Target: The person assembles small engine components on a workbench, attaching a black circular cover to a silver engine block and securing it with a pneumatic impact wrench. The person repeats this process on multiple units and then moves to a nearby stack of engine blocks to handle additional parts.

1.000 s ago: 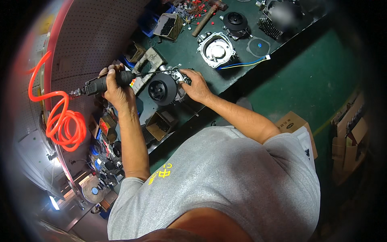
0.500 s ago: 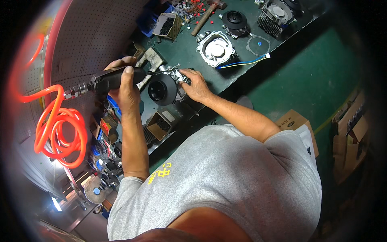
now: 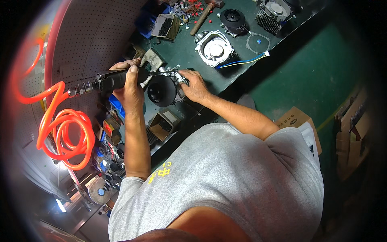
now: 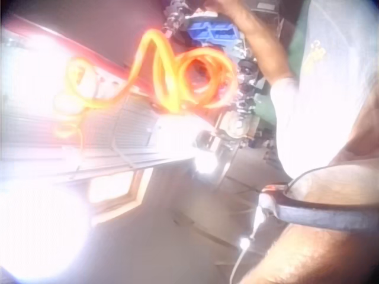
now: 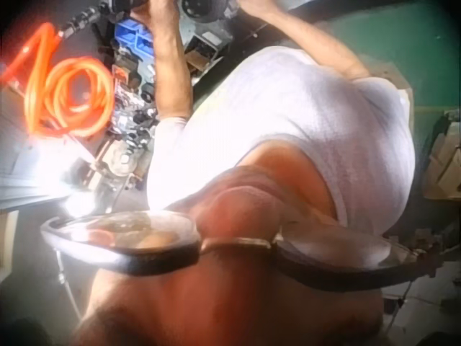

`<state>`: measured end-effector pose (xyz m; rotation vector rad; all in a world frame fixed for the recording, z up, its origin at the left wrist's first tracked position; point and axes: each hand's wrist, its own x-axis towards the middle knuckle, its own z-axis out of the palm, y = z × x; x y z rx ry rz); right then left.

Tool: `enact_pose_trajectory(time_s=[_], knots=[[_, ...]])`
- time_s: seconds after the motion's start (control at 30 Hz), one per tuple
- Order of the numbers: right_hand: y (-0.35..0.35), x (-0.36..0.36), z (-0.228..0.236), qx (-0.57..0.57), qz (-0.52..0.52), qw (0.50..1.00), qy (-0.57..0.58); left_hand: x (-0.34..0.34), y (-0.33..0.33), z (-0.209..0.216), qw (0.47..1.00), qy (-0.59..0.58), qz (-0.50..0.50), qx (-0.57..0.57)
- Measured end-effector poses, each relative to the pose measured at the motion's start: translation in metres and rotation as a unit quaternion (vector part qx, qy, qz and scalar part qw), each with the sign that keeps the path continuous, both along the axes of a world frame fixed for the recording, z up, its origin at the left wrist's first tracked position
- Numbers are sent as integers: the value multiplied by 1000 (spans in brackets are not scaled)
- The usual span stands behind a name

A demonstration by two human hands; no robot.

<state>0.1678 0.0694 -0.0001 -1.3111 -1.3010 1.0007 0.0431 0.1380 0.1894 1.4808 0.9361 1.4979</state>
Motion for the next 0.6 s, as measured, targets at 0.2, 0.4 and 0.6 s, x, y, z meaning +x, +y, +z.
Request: enact_pose_trajectory(time_s=[0.2, 0.4, 0.6], knots=[[1, 0, 1, 2, 1, 1000, -3, -2, -1, 6, 998, 50, 34, -28], [-1, -5, -1, 0, 11, 1000, 23, -17, -7, 43, 997, -44, 58, 20], [-5, 8, -11, 35, 64, 996, -42, -64, -43, 80, 979, -48, 197, 16]])
